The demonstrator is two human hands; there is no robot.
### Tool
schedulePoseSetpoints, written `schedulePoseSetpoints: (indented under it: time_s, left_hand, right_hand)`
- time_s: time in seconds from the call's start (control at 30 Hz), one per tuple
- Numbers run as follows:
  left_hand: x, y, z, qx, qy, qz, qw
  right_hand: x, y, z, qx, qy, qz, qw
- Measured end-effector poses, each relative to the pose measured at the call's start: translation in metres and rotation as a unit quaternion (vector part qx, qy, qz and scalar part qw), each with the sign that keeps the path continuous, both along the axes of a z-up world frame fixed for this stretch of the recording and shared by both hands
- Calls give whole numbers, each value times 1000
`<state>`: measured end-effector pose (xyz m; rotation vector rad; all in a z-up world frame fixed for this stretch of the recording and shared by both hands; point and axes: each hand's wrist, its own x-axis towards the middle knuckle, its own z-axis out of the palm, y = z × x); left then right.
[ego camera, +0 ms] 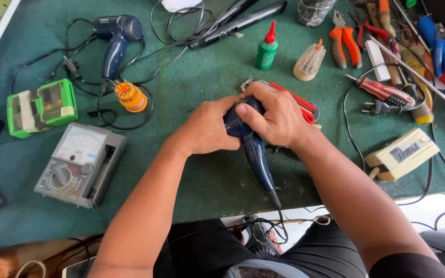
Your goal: The person disassembles a hair dryer, removes the internal motor and fan assembly, and applies glue to the fan blades. They then reassemble the unit by placing the motor back into the housing and securing the outer casing.
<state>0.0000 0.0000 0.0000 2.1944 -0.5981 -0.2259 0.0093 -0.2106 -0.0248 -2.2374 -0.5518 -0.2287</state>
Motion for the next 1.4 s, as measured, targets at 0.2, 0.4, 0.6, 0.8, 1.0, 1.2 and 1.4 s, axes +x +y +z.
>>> schedulePoseSetpoints:
  time_s: [0.2,0.4,0.6,0.8,1.0,1.2,1.4]
  left_hand:
    - [12,-6,-30,35,-25,53,998]
    - [-6,-10,-6,33,17,56,998]
    - [-4,-22,-13,51,25,64,996]
    - [-13,-23,-1,-65,29,43,997]
    - [-6,-13,-12,-94,13,43,995]
    - [-1,-3,-12,-180,-17,-16,983]
    - [7,5,-7,-311,-104,-139,934]
  right_hand:
    - [-10,8,33,-6,64,4,998]
    - [-9,2,27,11,0,51,999]
    - [4,-7,10,78,-115,119,983]
    - [8,-17,26,182,-29,146,972]
    - [7,-11,23,218,-2,119,969]
    - [16,-16,11,289,22,114,950]
    - [22,-23,12,445,69,44,892]
